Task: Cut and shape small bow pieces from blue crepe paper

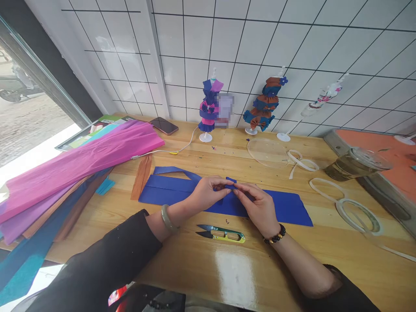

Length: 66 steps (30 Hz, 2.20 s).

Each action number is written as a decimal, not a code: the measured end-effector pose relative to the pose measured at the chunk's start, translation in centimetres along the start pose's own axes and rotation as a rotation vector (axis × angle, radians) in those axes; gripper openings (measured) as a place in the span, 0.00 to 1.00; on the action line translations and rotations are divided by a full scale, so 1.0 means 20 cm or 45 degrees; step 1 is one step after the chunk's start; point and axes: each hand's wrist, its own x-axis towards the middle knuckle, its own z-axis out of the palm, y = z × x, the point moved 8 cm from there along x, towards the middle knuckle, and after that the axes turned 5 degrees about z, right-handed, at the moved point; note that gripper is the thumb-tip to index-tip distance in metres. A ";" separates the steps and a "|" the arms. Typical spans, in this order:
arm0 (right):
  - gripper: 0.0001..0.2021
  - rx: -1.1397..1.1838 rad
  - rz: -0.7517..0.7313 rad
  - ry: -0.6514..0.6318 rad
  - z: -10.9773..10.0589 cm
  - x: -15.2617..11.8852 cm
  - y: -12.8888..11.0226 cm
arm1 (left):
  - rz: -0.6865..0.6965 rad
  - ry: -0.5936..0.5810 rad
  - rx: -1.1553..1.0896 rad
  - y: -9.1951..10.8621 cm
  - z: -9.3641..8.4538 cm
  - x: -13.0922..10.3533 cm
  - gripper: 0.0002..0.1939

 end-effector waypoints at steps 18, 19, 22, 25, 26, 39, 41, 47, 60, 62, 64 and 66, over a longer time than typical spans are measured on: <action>0.08 -0.022 -0.051 -0.013 0.00 0.01 -0.01 | 0.080 0.000 0.186 0.02 -0.02 0.01 0.12; 0.08 -0.019 -0.050 -0.017 0.00 0.01 -0.01 | 0.094 -0.010 0.189 0.02 -0.02 0.01 0.12; 0.08 -0.014 -0.044 -0.033 0.00 0.01 -0.01 | 0.124 -0.036 0.186 0.02 -0.01 0.01 0.13; 0.08 -0.012 -0.035 -0.023 0.00 0.01 0.00 | 0.141 -0.039 0.188 0.03 -0.01 0.01 0.14; 0.08 -0.010 -0.031 -0.016 0.00 0.01 0.00 | 0.144 -0.038 0.193 0.03 -0.01 0.01 0.14; 0.08 -0.010 -0.040 -0.031 0.00 0.01 -0.01 | 0.200 -0.058 0.209 0.06 -0.01 0.01 0.11; 0.09 -0.029 -0.041 -0.035 0.00 0.01 -0.01 | 0.231 -0.065 0.202 0.07 -0.01 0.01 0.11; 0.07 -0.027 -0.049 -0.049 0.01 0.01 -0.01 | 0.215 -0.044 0.177 0.07 -0.01 0.01 0.09; 0.08 0.072 0.044 -0.048 0.01 0.01 0.01 | 0.145 0.025 0.158 0.06 -0.02 0.01 0.06; 0.08 0.111 0.081 -0.066 0.02 0.01 0.02 | 0.177 0.030 0.183 0.08 -0.02 0.01 0.06; 0.08 0.184 0.139 -0.079 0.02 0.01 0.03 | 0.202 0.035 0.173 0.10 -0.02 0.01 0.06; 0.08 0.292 0.229 -0.070 0.02 0.00 0.06 | 0.153 0.021 0.083 0.09 0.00 0.00 0.07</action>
